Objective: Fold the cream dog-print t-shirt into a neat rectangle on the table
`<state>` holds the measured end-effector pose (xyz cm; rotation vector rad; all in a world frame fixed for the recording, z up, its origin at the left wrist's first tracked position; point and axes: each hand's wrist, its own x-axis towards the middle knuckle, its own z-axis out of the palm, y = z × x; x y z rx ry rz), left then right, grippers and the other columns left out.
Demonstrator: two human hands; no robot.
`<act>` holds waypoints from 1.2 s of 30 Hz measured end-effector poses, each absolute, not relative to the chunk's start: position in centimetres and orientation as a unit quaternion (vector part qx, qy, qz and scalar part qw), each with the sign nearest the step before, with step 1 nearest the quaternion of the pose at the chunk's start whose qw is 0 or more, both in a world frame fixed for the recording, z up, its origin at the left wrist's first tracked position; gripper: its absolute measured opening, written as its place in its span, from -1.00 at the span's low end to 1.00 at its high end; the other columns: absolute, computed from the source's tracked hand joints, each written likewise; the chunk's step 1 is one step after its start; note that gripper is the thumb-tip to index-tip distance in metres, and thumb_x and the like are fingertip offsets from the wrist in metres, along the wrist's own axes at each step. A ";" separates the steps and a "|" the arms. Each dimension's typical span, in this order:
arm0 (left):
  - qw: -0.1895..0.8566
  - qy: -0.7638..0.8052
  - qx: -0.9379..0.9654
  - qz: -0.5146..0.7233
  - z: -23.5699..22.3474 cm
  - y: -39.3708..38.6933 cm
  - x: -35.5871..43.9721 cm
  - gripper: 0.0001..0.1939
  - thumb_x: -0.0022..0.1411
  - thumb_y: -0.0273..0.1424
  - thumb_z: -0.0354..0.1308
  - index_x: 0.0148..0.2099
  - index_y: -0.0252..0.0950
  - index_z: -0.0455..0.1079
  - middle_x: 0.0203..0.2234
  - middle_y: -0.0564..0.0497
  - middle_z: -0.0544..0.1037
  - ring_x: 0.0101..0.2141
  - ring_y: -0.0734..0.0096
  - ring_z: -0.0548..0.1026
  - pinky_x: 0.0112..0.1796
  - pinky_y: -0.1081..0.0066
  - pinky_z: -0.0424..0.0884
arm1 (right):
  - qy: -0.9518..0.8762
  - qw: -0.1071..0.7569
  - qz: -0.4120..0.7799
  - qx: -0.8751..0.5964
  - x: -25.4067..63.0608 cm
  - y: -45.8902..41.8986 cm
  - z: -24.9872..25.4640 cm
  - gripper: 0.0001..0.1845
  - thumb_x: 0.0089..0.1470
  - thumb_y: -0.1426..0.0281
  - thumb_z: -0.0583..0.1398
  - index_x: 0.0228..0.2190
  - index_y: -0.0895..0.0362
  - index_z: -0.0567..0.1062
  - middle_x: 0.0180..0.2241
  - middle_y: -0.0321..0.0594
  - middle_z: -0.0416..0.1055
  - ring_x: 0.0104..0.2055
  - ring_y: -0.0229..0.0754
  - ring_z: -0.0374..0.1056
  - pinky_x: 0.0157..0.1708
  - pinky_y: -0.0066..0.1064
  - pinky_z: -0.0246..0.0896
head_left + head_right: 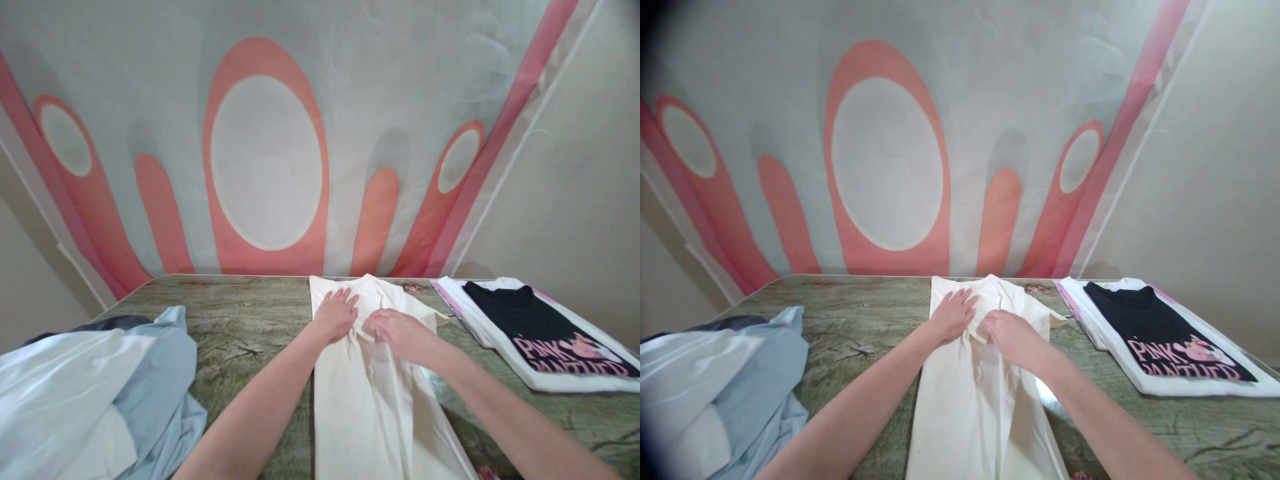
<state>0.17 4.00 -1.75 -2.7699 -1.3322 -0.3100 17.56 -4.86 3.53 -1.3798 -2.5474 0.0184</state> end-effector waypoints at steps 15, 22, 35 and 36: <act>0.028 -0.434 -0.895 -0.103 -2.0 4.0 0.1 -0.47 0.30 -0.16 -0.30 0.23 -0.28 0.00 0.22 -0.08 0.02 0.19 0.18 -0.04 0.13 0.12 -0.10 | -0.835 0.106 0.003 -0.539 19.6 -2.2 -0.4 -0.44 0.11 0.11 0.00 0.05 0.18 0.25 0.13 -0.01 0.15 0.19 -0.02 -0.01 0.12 -0.01 -0.17; 0.051 -0.527 -0.839 -0.128 -1.2 4.8 -0.8 -0.48 0.31 -0.20 -0.31 0.19 -0.39 0.07 0.16 -0.18 0.13 0.16 0.18 0.04 0.12 0.14 -0.05 | -0.824 0.149 0.000 -0.546 19.3 -1.4 -0.4 -0.45 0.17 0.15 -0.09 0.10 0.19 0.19 0.18 0.01 0.06 0.22 -0.04 -0.07 0.13 -0.02 -0.16; 0.007 -0.583 -0.810 -0.066 -1.8 8.5 -5.6 -0.31 0.24 -0.03 -0.35 0.26 -0.39 -0.09 0.24 -0.16 -0.11 0.22 0.20 -0.12 0.13 0.13 -0.11 | -0.840 0.118 0.023 -0.529 18.6 -1.5 -1.4 -0.41 0.15 0.07 -0.10 0.11 0.11 0.18 0.19 -0.07 0.04 0.23 -0.04 -0.12 0.14 0.03 -0.23; 0.003 -0.585 -0.809 -0.060 -1.7 8.6 -5.7 -0.28 0.24 -0.01 -0.36 0.27 -0.41 -0.11 0.25 -0.17 -0.13 0.22 0.19 -0.13 0.13 0.13 -0.10 | -0.840 0.119 0.024 -0.529 18.6 -1.5 -1.4 -0.41 0.15 0.07 -0.10 0.11 0.11 0.18 0.19 -0.07 0.04 0.23 -0.05 -0.12 0.14 0.03 -0.24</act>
